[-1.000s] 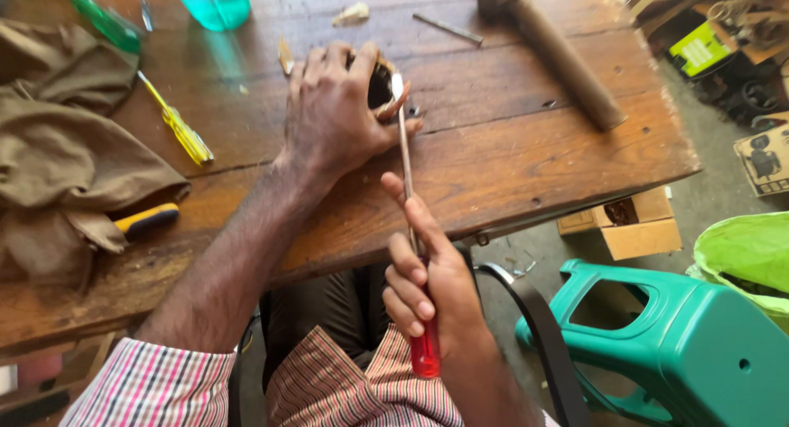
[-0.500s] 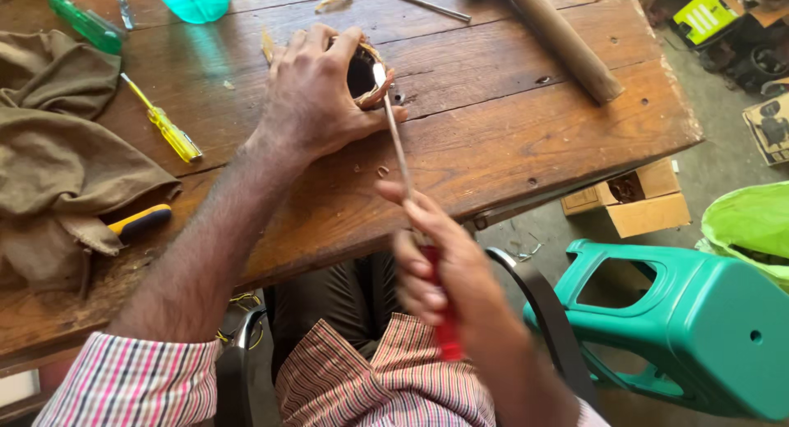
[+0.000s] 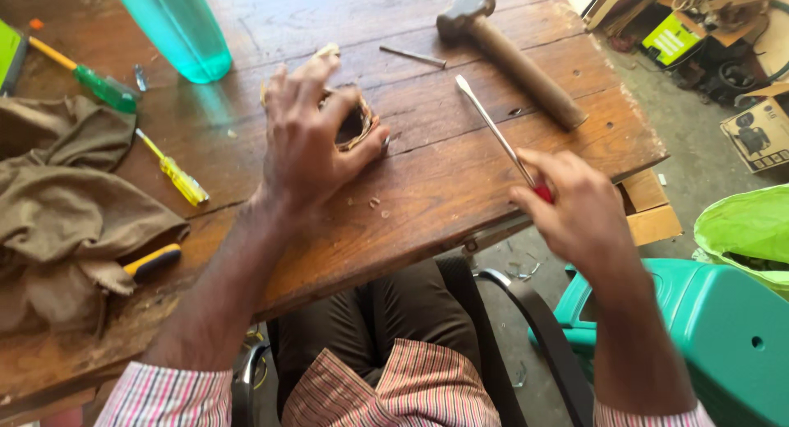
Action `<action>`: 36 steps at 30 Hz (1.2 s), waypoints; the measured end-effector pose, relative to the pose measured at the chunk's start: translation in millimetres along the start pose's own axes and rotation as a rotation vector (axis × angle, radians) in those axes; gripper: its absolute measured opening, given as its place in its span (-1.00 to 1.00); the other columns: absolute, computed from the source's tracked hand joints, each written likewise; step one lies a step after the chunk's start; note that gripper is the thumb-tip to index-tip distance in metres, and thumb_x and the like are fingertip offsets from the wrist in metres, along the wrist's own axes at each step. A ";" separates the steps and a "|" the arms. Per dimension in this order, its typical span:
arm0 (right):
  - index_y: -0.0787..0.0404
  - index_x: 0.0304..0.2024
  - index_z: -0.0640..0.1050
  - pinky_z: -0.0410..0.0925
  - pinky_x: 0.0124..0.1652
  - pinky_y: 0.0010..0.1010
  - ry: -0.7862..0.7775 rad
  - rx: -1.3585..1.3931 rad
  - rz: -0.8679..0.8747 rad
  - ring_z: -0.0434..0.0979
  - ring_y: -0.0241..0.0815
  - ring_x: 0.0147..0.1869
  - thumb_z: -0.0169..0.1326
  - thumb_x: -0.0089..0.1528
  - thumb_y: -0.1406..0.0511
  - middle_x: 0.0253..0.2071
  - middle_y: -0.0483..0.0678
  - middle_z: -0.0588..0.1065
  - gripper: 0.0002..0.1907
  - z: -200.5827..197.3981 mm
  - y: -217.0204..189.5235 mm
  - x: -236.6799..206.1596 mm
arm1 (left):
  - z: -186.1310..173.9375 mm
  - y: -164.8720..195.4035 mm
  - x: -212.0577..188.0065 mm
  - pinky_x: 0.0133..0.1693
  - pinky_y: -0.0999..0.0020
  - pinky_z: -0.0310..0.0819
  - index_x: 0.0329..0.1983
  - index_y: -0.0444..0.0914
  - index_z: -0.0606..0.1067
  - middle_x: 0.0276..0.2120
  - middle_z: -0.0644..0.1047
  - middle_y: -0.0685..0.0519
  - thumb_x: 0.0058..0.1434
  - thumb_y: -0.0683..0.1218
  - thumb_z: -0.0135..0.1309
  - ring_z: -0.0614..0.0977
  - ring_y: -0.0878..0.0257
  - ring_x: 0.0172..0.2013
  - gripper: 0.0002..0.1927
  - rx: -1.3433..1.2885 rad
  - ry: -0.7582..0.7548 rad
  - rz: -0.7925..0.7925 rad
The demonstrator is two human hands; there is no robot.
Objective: The person disassembles an electric motor stator on a wooden workbench. They use a red-handled screwdriver and a small punch to pry at the copper windings, tap components with a mallet, pull wire coils out by hand, and rotate the stator housing to work around its sides.
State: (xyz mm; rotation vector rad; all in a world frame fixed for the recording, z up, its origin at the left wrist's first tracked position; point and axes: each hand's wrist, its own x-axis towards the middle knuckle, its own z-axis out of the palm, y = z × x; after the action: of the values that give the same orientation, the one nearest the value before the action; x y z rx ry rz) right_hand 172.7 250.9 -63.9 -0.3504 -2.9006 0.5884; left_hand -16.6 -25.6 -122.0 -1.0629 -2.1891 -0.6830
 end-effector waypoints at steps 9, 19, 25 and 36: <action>0.16 0.16 0.60 0.38 0.14 -0.13 0.312 0.031 -0.292 0.50 0.02 0.10 0.12 0.33 0.35 0.01 0.05 0.57 -0.67 46.9 -20.2 52.8 | 4.6 13.9 1.3 0.10 -0.01 0.53 -0.24 -0.31 0.63 -0.20 0.67 -0.10 0.45 -0.07 0.22 0.68 0.07 -0.13 -0.79 0.049 0.118 0.151; 0.33 0.26 0.47 0.31 0.30 -0.13 0.496 0.375 -0.517 0.43 0.05 0.33 0.24 0.34 0.22 0.23 0.14 0.45 -0.50 86.1 -85.9 39.4 | -35.7 -7.6 2.3 -0.32 0.40 0.60 -0.09 -0.43 0.63 -0.27 0.67 -0.11 0.47 -0.03 0.14 0.67 0.28 -0.35 -0.68 -1.273 0.311 -0.629; 0.25 0.31 0.48 0.25 0.38 -0.19 0.507 0.384 -0.496 0.38 0.04 0.41 0.21 0.42 0.27 0.36 0.08 0.43 -0.56 91.4 -93.2 49.7 | -12.1 -10.0 5.3 -0.36 0.38 0.65 -0.10 -0.45 0.62 -0.31 0.66 -0.10 0.41 -0.04 0.13 0.67 0.28 -0.41 -0.68 -1.629 0.156 -0.851; 0.23 0.35 0.45 0.20 0.50 -0.09 0.384 0.307 -0.550 0.27 0.10 0.55 0.24 0.41 0.21 0.44 0.07 0.37 -0.49 105.7 -85.0 54.0 | 0.6 -31.6 -3.5 -0.35 0.32 0.72 -0.15 -0.37 0.61 -0.35 0.67 -0.06 0.41 0.03 0.07 0.70 0.27 -0.44 -0.66 -1.612 0.143 -0.963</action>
State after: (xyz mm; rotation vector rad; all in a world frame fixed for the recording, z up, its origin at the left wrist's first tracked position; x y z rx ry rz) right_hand 82.8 150.5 -120.1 0.3313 -2.3351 0.7469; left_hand -40.8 -44.2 -130.6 -0.3082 -1.5898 -3.0508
